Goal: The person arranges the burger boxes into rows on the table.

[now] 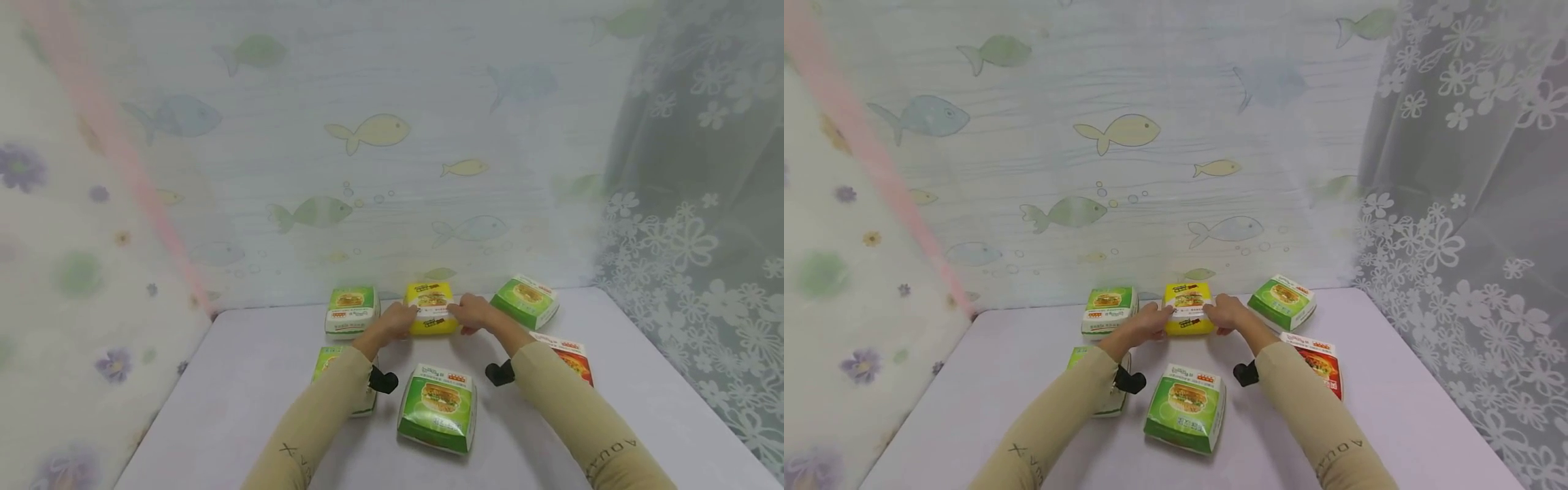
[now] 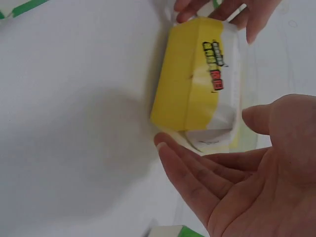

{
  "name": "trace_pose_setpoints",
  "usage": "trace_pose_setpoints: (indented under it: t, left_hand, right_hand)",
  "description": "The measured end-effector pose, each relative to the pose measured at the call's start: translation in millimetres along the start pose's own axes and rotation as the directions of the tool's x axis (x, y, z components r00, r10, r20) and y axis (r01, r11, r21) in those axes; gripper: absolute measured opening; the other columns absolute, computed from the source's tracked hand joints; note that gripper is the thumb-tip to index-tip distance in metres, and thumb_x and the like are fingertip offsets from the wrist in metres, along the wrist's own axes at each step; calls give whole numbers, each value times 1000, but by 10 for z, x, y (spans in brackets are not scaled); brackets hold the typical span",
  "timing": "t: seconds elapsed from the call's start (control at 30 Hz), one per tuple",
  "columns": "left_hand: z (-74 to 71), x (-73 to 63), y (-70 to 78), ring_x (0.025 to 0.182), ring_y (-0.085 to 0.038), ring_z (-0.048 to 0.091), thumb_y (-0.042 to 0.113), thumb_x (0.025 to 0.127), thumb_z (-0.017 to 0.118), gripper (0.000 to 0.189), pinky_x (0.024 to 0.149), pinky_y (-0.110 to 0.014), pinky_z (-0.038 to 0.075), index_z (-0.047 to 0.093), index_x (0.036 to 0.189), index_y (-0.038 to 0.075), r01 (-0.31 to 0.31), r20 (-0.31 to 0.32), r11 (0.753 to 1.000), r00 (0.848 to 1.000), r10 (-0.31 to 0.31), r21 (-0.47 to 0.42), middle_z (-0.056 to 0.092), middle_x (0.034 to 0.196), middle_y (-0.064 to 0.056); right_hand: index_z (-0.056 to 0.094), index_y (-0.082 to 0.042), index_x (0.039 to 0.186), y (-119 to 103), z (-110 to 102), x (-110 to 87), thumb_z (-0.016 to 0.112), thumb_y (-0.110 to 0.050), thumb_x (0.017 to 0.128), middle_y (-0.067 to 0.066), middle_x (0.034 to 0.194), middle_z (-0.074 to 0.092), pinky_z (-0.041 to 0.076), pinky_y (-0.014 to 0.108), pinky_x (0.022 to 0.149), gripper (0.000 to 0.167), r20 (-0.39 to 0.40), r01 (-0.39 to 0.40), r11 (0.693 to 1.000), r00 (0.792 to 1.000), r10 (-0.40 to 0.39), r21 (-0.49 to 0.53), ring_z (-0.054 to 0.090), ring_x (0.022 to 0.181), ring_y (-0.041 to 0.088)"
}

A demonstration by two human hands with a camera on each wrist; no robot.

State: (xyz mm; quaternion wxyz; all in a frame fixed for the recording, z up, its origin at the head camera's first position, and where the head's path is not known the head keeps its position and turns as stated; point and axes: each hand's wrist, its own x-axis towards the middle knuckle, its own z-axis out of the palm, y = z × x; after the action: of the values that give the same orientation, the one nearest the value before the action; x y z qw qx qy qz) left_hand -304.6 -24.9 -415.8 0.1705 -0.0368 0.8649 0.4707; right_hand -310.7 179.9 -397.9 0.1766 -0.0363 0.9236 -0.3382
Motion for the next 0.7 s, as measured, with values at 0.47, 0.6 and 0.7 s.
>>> trace_pose_setpoints:
  t: [0.47,0.6,0.7]
  left_hand:
    - [-270,-510,90,133,-39,52,39,108,49,72,105,-51,49,22,160,-2,-132,120,985,986,118,115,40,156,-25]
    - [-307,-709,97,124,-39,59,43,107,51,72,104,-55,48,27,160,1,-186,139,966,977,162,179,47,152,-23]
    - [-317,-828,94,130,-40,54,44,107,51,71,106,-56,46,29,159,1,-224,152,950,969,194,215,48,151,-21]
  right_hand:
    - [52,10,136,12,-193,-442,54,-28,106,19,104,68,61,40,76,48,30,122,986,992,-119,-114,69,85,26]
    - [55,9,134,5,-220,-587,55,-29,106,17,104,70,60,38,73,47,56,147,979,989,-140,-141,69,84,23]
    - [57,7,133,-5,-243,-698,55,-29,106,15,103,70,60,37,73,46,77,164,974,985,-154,-156,69,84,22]
